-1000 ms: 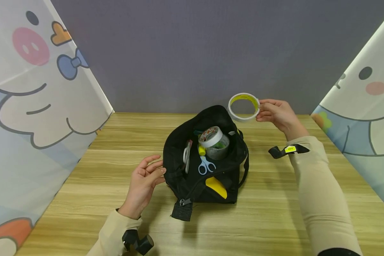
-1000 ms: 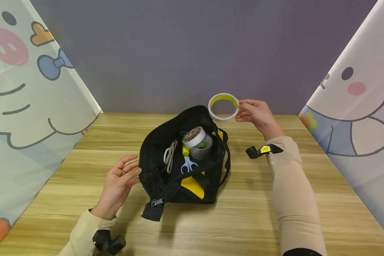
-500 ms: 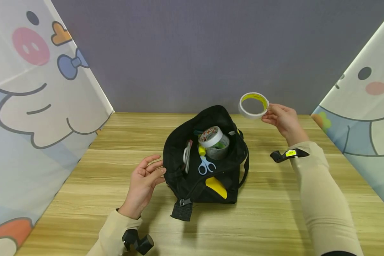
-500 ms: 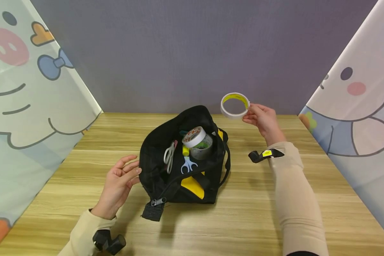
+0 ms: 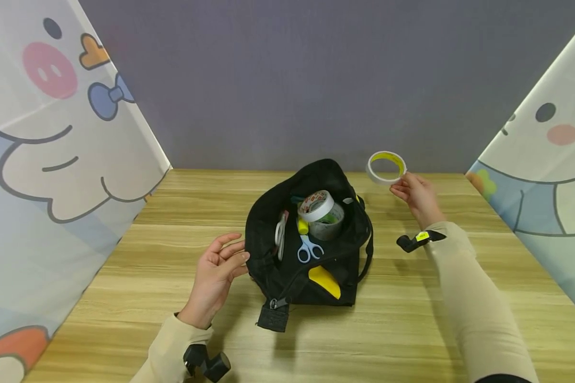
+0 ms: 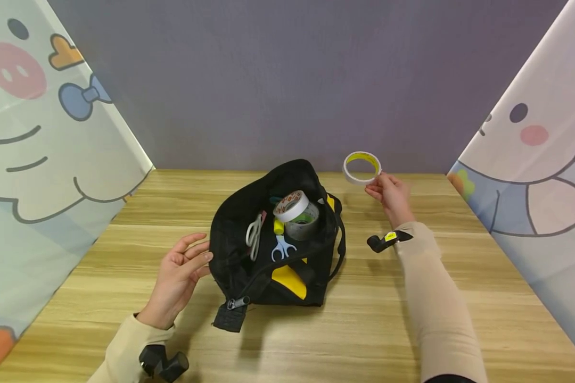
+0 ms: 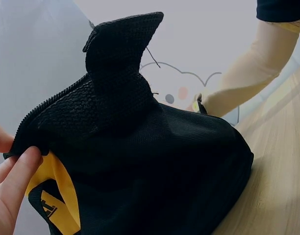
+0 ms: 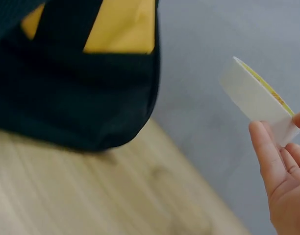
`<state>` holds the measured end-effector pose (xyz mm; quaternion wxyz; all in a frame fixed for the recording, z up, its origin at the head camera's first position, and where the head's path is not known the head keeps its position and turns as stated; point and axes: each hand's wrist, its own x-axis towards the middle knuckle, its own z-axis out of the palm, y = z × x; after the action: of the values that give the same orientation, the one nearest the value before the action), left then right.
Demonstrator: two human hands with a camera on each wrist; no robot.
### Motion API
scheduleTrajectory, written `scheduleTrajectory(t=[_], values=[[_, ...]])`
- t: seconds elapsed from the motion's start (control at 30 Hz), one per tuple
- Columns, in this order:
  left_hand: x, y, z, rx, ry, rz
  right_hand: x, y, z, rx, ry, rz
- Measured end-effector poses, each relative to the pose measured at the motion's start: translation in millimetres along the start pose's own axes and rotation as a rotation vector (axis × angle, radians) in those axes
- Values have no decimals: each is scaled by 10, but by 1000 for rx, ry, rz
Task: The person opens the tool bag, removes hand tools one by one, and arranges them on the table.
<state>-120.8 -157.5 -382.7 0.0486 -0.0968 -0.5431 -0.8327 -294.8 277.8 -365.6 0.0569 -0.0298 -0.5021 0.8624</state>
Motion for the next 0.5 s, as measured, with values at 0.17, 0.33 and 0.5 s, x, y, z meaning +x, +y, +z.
scheduleTrajectory(t=[0.17, 0.33, 0.5], values=[[-10, -9, -1, 2, 4, 1, 30, 156, -96, 29, 21, 24], [-8, -11, -1, 9, 2, -6, 26, 245, -178, 32, 30, 75], [-8, -6, 4, 6, 2, -5, 48, 304, -221, -1, 42, 153]])
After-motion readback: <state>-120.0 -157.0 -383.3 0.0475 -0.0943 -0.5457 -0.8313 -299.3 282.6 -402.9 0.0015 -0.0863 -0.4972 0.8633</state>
